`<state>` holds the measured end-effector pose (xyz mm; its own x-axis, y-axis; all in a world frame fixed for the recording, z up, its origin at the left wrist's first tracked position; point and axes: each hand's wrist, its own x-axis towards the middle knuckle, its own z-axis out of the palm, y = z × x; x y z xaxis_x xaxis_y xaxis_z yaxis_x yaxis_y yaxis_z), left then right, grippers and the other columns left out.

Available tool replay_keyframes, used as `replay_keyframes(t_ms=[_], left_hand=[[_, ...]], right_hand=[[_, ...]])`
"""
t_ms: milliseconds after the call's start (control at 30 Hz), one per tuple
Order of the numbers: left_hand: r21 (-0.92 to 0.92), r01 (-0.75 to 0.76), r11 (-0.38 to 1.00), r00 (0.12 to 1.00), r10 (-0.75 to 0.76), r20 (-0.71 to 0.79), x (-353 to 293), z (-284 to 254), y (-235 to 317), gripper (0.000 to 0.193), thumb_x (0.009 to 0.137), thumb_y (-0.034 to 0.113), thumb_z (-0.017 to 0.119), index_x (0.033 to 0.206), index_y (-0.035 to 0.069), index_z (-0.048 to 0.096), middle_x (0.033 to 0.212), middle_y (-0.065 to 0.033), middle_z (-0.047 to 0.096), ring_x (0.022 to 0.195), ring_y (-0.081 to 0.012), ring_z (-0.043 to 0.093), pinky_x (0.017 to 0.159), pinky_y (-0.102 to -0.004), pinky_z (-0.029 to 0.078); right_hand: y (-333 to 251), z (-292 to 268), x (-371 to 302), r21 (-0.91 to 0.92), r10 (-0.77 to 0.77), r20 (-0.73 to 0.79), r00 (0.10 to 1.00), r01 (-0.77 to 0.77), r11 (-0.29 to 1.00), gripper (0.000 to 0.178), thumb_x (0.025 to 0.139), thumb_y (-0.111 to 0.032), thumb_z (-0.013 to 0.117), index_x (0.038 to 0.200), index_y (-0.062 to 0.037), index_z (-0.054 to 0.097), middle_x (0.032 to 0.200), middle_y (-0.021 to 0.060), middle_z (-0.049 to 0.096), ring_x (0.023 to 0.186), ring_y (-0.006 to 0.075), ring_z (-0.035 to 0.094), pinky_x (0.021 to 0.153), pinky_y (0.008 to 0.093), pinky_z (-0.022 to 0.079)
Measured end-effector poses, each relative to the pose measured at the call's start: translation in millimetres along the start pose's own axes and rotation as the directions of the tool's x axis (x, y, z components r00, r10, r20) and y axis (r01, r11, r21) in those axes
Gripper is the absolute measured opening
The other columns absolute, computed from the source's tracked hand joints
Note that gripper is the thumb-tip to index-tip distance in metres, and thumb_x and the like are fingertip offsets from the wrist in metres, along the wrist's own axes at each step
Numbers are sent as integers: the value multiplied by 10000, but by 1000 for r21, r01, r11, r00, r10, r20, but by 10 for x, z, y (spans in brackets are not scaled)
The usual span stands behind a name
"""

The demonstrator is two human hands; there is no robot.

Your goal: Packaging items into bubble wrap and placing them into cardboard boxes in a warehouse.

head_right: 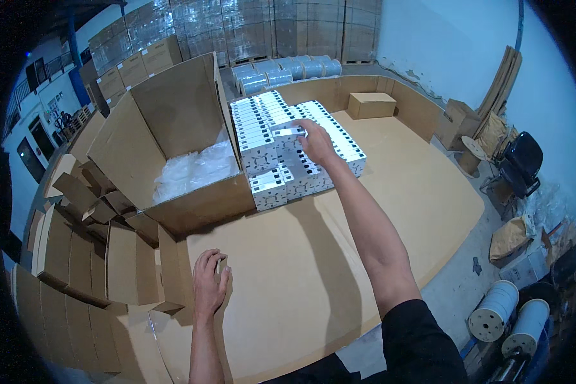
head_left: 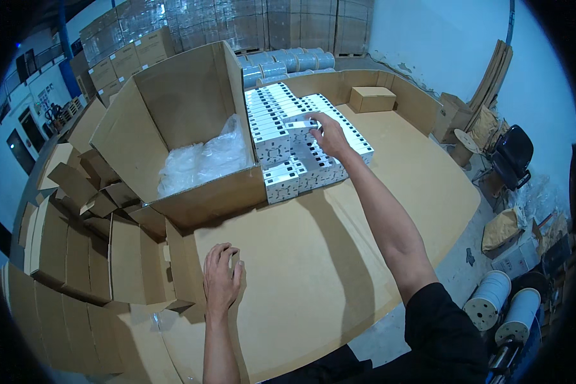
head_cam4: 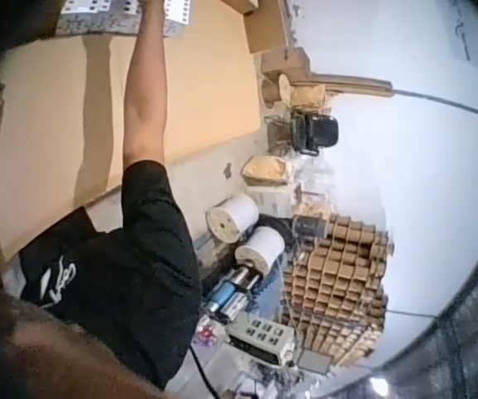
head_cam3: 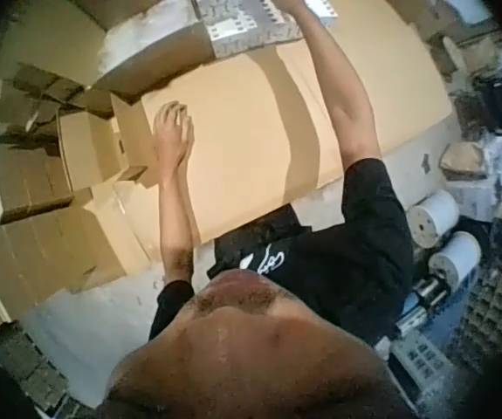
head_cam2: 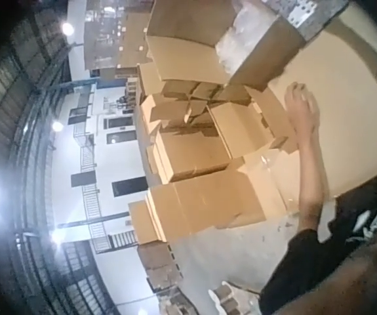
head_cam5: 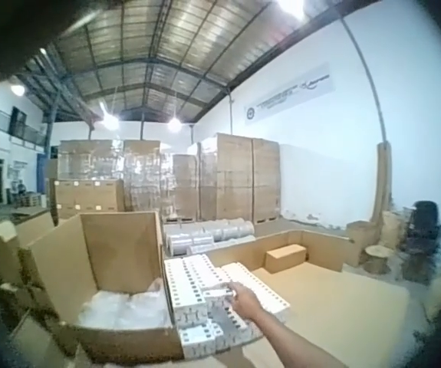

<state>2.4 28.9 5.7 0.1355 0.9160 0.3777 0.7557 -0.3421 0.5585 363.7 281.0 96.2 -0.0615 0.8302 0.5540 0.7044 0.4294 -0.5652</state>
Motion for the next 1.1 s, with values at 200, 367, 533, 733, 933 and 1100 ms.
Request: replay_keyframes(t_ms=[200,367,533,733,933,1100], left_hand=[[-15,-46,999,999,46,-16,-12,45,-50,296,857,85,679,1143,39,619,1271,-144,572,1246,-350,512,1087,-461,397],[-87,-30,996,999,27,-38,-33,57,-134,274,885,74,652,1154,32,622,1275,-141,581,1259,-327,516,1092,-424,409],[-236,95,967,993,-109,-46,-19,24,-133,287,913,95,665,1186,14,621,1200,-148,619,1143,-308,605,996,-410,486],[-509,229,830,969,-246,35,-18,-77,-163,294,1026,153,580,1284,12,585,1054,-125,704,989,-180,670,919,-313,522],[-757,346,554,910,-394,127,-4,-70,-353,380,1097,294,450,1383,47,482,998,-107,662,913,-141,655,815,-299,540],[-888,304,344,889,-437,135,27,15,-468,401,1092,344,454,1378,64,469,1086,-85,624,957,-140,629,831,-294,532]], right_hand=[[-8,-343,-299,-56,-89,-114,989,83,995,326,868,24,668,1180,-67,644,1131,151,668,943,331,670,821,422,537],[-460,-476,-822,-29,-21,-215,976,15,999,302,863,43,667,1155,-29,645,1115,168,669,956,318,682,750,382,587],[-982,-108,-1381,70,19,-55,998,-15,997,300,862,53,655,1153,-16,634,1084,175,655,936,328,678,710,377,586],[-1665,598,-1785,258,44,136,990,-79,963,285,869,61,644,1144,-12,627,1080,162,648,912,328,675,710,381,583],[-2066,956,-1889,358,-39,206,978,-38,933,295,858,90,627,1139,2,621,1074,149,640,927,316,675,742,379,579],[-2041,1039,-1978,407,-62,236,970,-41,913,313,832,95,632,1129,-6,633,1129,131,633,946,264,684,745,341,578]])
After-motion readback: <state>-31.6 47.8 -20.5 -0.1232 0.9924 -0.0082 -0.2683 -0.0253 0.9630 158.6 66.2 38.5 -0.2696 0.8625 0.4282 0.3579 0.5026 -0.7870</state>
